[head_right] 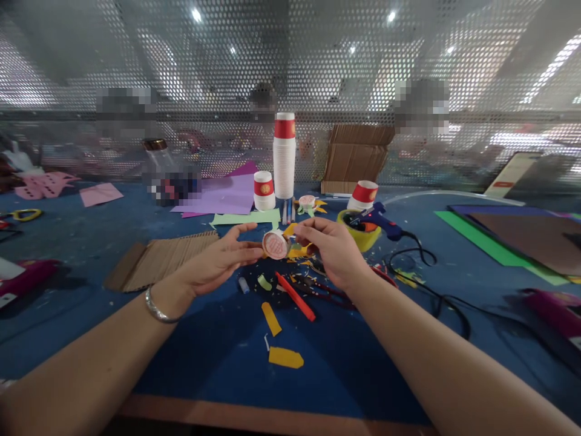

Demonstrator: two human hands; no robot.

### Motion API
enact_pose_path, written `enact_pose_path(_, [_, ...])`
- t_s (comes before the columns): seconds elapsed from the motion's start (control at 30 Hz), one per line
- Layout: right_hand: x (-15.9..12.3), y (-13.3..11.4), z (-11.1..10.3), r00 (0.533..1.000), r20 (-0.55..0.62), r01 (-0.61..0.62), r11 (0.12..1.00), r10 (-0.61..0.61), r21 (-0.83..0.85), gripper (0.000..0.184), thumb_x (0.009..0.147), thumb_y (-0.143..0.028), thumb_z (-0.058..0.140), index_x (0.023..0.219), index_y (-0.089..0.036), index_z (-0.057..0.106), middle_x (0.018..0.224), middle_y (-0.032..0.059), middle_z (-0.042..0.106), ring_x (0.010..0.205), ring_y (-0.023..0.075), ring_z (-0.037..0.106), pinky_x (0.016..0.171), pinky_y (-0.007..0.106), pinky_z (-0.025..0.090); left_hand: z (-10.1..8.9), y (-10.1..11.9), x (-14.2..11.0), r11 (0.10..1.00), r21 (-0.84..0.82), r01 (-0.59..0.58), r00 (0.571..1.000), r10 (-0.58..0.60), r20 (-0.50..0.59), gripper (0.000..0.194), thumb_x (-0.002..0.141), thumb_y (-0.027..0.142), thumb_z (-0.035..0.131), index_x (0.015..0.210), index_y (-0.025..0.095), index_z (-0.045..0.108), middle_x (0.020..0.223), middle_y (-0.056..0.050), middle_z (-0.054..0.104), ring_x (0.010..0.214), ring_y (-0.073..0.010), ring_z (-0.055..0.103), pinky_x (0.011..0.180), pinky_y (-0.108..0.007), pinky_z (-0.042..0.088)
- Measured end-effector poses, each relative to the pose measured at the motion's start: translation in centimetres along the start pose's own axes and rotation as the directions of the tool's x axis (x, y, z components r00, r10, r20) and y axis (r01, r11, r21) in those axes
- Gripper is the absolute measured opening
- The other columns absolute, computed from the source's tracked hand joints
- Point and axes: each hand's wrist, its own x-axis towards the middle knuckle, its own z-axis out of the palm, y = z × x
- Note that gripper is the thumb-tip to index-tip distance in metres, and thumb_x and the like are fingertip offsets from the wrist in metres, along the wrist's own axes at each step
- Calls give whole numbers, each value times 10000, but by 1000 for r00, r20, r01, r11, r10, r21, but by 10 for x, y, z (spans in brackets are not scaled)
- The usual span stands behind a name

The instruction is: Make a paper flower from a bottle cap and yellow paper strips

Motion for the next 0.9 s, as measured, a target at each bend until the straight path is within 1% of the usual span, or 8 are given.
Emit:
enact_pose_path(0.17, [-2, -1, 3, 1000, 9, -16, 999, 16, 31, 251, 732, -439, 773, 724, -214, 662, 696, 6, 628, 598, 124, 516, 557, 288, 421, 3, -1, 0, 997, -49, -53, 998, 55, 23, 881, 619, 117, 908, 1355, 214, 435, 890, -26, 689, 905, -211, 660, 864, -359, 459])
enact_pose_path(0.3, [-2, 1, 5, 1000, 4, 10, 1000, -10, 0, 260, 727, -442, 770, 720, -205, 666, 670, -8, 604, 585, 116, 496, 573, 289, 419, 3, 3, 0, 994, -41, -104, 994, 103, -31, 785, 643, 159, 896, 1300, 184, 466, 755, 31, 641, 742, -149, 614, 766, -306, 466])
enact_pose_path(0.5, [-7, -2, 7, 980, -103, 146, 971, -167, -187, 154, 791, -366, 726, 811, -220, 680, 755, 12, 633, 651, 152, 522, 629, 329, 437, 3, 5, -1, 986, -59, -154, 981, 146, -128, 762, 629, 148, 903, 1255, 199, 470, 740, 43, 653, 738, -140, 631, 780, -300, 495])
enact_pose_path(0.57, [-12, -4, 10, 936, -84, 287, 881, -341, -376, 116, 822, -325, 711, 882, -233, 674, 825, 31, 655, 715, 182, 566, 680, 358, 471, 4, 4, -1, 983, -38, -179, 975, 172, -141, 773, 625, 161, 908, 1257, 206, 466, 730, 48, 646, 726, -141, 632, 768, -300, 495])
enact_pose_path(0.63, [-17, -5, 14, 858, 34, 440, 700, -512, -562, 132, 858, -314, 694, 961, -238, 663, 922, 64, 676, 823, 225, 615, 744, 397, 506, 4, 2, -1, 980, -26, -198, 972, 193, -133, 781, 625, 191, 915, 1261, 214, 462, 743, 46, 645, 740, -149, 642, 778, -311, 498])
enact_pose_path(0.73, [-22, -2, 21, 764, 207, 571, 492, -611, -657, 266, 863, -337, 726, 1091, -235, 635, 1066, 108, 684, 1021, 289, 628, 881, 469, 515, 7, 0, -2, 976, -33, -213, 971, 208, -117, 796, 631, 228, 915, 1274, 216, 446, 759, 39, 645, 761, -152, 641, 781, -311, 495])
enact_pose_path(0.8, [-23, 1, 24, 733, 262, 605, 427, -628, -672, 359, 845, -349, 756, 1154, -238, 612, 1117, 121, 681, 1091, 312, 616, 937, 501, 501, 8, -1, -3, 977, -39, -209, 972, 203, -118, 805, 628, 231, 915, 1277, 215, 440, 757, 39, 639, 757, -151, 632, 764, -306, 490])
enact_pose_path(0.9, [-22, 4, 25, 736, 263, 599, 418, -624, -683, 356, 842, -322, 750, 1154, -233, 603, 1111, 124, 682, 1083, 311, 620, 935, 502, 506, 10, -3, -4, 980, -46, -193, 975, 187, -120, 803, 617, 222, 919, 1268, 214, 449, 778, 34, 635, 759, -154, 632, 757, -307, 483])
